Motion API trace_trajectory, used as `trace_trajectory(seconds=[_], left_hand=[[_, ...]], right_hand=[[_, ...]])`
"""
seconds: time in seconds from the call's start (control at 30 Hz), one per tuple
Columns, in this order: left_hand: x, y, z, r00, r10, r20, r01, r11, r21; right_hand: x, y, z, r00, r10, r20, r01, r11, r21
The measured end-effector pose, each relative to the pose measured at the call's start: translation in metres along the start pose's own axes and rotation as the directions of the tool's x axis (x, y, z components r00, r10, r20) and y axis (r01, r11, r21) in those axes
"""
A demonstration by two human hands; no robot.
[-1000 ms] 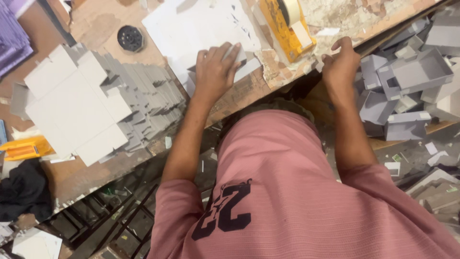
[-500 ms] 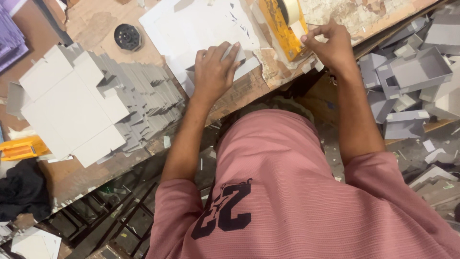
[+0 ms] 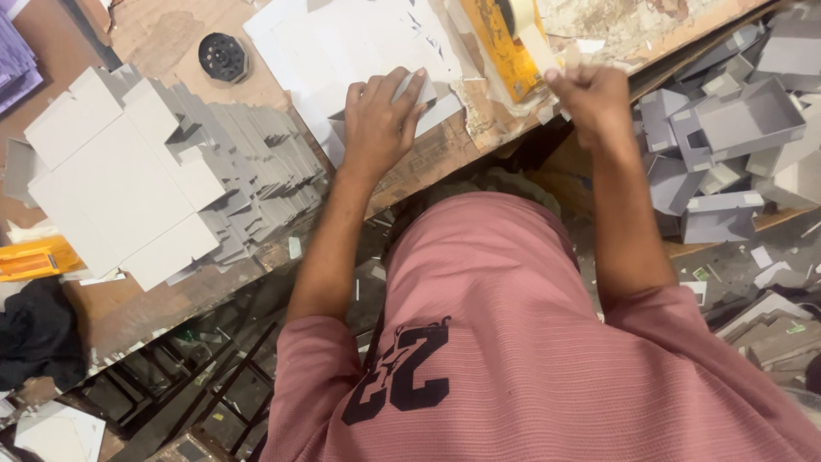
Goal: The person folds flat white cardboard pieces into small boxes and secures the edges with tape from a yellow dispenser. They repeatedly pick up new pieces, fold them, apply tape, and place the finished boxes into a nearby bin.
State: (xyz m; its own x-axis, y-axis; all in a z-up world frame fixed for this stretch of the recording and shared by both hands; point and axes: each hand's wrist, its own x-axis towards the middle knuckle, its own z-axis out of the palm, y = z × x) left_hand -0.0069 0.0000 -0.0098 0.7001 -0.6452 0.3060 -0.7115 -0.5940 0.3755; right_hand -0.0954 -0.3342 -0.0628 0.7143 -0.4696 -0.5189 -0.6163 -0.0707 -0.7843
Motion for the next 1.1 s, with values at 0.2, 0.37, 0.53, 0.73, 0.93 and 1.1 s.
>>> trace_trajectory(seconds=[0.2,0.37,0.53,0.73,0.93,1.1], left_hand=[[-0.002,0.000,-0.002,1.000,-0.013,0.000,0.013,1.000,-0.001],[0.000,0.000,-0.001,1.000,0.002,-0.005,-0.002,1.000,0.016],[0.001,-0.003,-0.005,1.000,0.018,-0.006,-0.019,1.000,-0.025],[-0.002,-0.005,-0.008,0.999,-0.028,0.028,0.029,0.999,-0.043],[-0.007,-0.007,-0.003,0.999,-0.039,0.024,0.040,0.998,-0.039],[-0.009,-0.008,-0.001,0.998,-0.048,0.032,0.049,0.998,-0.041]], right_hand=[[-0.010,0.027,-0.006,0.878,-0.453,-0.151,0.341,0.816,-0.468],[-0.027,0.004,-0.038,0.794,-0.576,-0.193,0.515,0.807,-0.289],[-0.030,-0.037,0.021,0.739,-0.632,0.234,0.592,0.775,0.221],[0.003,-0.073,0.092,0.483,-0.647,0.590,0.613,0.731,0.299],[0.017,-0.091,0.100,0.501,-0.503,0.705,0.691,0.723,0.025],[0.012,-0.109,0.105,0.401,-0.546,0.735,0.751,0.656,0.077]])
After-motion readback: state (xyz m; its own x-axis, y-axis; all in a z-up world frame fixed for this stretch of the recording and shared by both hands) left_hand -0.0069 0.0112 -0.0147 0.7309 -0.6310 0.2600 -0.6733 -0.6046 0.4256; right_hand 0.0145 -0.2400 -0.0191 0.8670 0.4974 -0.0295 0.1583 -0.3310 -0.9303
